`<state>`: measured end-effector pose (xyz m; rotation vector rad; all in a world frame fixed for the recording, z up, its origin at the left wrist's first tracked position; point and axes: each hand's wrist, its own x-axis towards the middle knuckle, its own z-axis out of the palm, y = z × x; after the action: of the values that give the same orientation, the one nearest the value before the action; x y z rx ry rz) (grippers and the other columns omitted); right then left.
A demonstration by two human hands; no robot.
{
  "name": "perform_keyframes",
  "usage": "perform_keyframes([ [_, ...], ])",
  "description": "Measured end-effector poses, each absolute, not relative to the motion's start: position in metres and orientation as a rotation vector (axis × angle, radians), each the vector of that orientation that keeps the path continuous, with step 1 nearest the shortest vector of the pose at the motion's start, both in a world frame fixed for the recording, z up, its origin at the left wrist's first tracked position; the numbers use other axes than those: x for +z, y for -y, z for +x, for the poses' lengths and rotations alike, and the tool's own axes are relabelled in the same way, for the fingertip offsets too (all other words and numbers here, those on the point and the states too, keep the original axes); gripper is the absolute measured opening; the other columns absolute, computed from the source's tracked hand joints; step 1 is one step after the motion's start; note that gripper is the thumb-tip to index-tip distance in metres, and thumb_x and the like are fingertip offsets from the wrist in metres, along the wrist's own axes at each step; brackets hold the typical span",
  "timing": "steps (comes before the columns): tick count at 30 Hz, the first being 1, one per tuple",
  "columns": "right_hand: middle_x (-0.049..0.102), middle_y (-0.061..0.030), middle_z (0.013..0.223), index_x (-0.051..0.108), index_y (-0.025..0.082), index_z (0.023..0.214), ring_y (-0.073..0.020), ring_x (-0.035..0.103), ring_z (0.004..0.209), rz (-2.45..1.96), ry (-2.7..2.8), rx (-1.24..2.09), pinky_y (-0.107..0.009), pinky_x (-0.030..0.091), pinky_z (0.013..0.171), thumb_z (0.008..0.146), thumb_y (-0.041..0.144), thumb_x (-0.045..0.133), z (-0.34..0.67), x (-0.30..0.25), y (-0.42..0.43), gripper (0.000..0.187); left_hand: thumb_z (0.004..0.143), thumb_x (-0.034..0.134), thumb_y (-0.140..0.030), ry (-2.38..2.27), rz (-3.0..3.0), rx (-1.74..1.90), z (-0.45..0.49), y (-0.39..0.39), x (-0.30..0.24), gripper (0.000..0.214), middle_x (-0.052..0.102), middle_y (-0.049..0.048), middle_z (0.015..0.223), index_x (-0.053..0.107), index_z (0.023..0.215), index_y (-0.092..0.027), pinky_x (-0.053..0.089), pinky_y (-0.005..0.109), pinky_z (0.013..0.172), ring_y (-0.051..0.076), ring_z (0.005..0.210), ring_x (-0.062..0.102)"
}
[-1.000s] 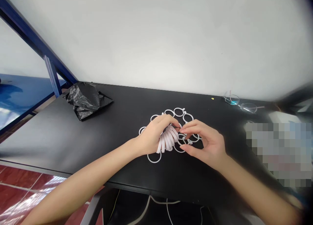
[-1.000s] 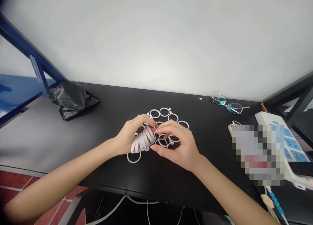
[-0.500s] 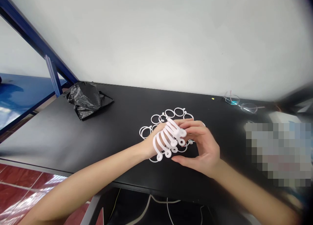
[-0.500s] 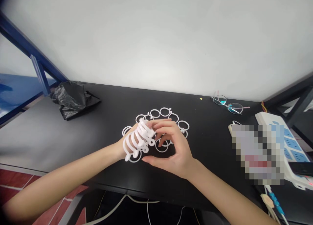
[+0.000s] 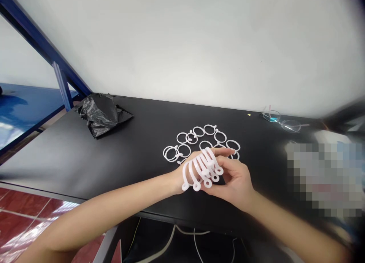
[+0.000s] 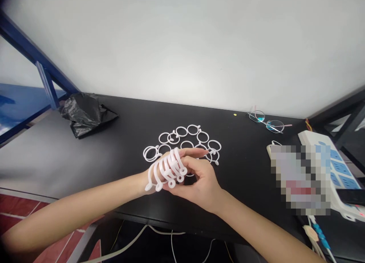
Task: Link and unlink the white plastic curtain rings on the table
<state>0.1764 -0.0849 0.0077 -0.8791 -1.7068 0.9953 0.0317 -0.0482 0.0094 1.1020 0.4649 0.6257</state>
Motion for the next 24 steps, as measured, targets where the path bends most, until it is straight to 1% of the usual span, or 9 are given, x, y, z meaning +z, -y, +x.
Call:
perform_keyframes([
  [2,0.068,0.0013,0.069,0.071,0.020,0.081,-0.0125,0.064,0.059,-0.873,1.705,1.111,-0.023,0.057,0.055,0.069,0.017,0.080,0.179,0.011,0.082,0.014,0.075,0.067,-0.020,-0.431,1.080,0.614,0.032,0.049,0.010,0.054,0.056,0.0092,0.137,0.059,0.129,-0.021,0.046,0.044,0.103,0.029,0.126,0.052],
  [4,0.071,-0.0002,0.075,0.075,0.020,0.080,-0.0137,0.067,0.065,-0.858,1.725,1.234,-0.023,0.059,0.060,0.068,0.016,0.082,0.183,0.016,0.078,0.014,0.077,0.066,-0.021,-0.460,1.061,0.576,0.033,0.050,0.010,0.053,0.059,0.0098,0.133,0.058,0.129,-0.021,0.050,0.043,0.098,0.030,0.123,0.055],
  [7,0.074,-0.0023,0.082,0.077,0.020,0.075,-0.0160,0.070,0.074,-0.837,1.737,1.362,-0.024,0.060,0.066,0.064,0.014,0.084,0.188,0.022,0.075,0.015,0.081,0.062,-0.021,-0.569,1.074,0.499,0.036,0.049,0.006,0.044,0.069,0.0086,0.104,0.061,0.124,-0.018,0.057,0.034,0.073,0.024,0.091,0.067],
  [9,0.075,-0.0031,0.081,0.078,0.020,0.077,-0.0167,0.072,0.072,-0.839,1.667,1.505,-0.023,0.060,0.060,0.066,0.015,0.083,0.190,0.023,0.074,0.012,0.081,0.064,-0.021,-0.549,1.087,0.478,0.037,0.047,0.000,0.043,0.068,0.0047,0.086,0.061,0.124,-0.018,0.054,0.027,0.057,0.017,0.068,0.066],
  [11,0.076,-0.0042,0.076,0.078,0.018,0.079,-0.0169,0.074,0.066,-0.866,1.558,1.694,-0.021,0.057,0.051,0.073,0.020,0.079,0.190,0.022,0.074,0.007,0.077,0.071,-0.025,-0.426,1.074,0.501,0.036,0.045,-0.006,0.054,0.065,0.0017,0.078,0.056,0.129,-0.017,0.052,0.024,0.049,0.014,0.056,0.063],
  [15,0.076,-0.0058,0.068,0.077,0.014,0.073,-0.0149,0.073,0.056,-0.931,1.364,1.923,-0.017,0.054,0.046,0.081,0.030,0.073,0.190,0.019,0.073,0.018,0.077,0.075,-0.038,-0.235,1.073,0.579,0.032,0.044,-0.013,0.074,0.065,0.0031,0.083,0.042,0.141,-0.019,0.056,0.028,0.052,0.015,0.056,0.066],
  [19,0.078,-0.0070,0.084,0.077,0.015,0.093,-0.0181,0.076,0.077,-0.743,1.342,2.116,-0.018,0.059,0.058,0.076,0.026,0.079,0.197,0.022,0.068,0.021,0.077,0.076,-0.030,-0.319,1.193,0.610,0.029,0.043,-0.008,0.070,0.065,0.0081,0.103,0.046,0.139,-0.023,0.057,0.031,0.070,0.019,0.081,0.067],
  [21,0.078,-0.0089,0.095,0.074,0.016,0.105,-0.0189,0.075,0.087,-0.620,1.394,2.191,-0.021,0.061,0.068,0.079,0.026,0.077,0.201,0.024,0.066,0.029,0.078,0.073,-0.027,-0.358,1.248,0.589,0.028,0.041,-0.005,0.066,0.066,0.0068,0.101,0.048,0.139,-0.024,0.055,0.031,0.075,0.019,0.088,0.065],
  [24,0.078,-0.0116,0.097,0.073,0.014,0.106,-0.0176,0.076,0.085,-0.583,1.456,2.172,-0.023,0.062,0.069,0.091,0.031,0.063,0.202,0.025,0.065,0.026,0.078,0.071,-0.027,-0.347,1.311,0.541,0.024,0.038,-0.005,0.064,0.065,0.0039,0.089,0.050,0.138,-0.023,0.053,0.028,0.068,0.016,0.077,0.062],
])
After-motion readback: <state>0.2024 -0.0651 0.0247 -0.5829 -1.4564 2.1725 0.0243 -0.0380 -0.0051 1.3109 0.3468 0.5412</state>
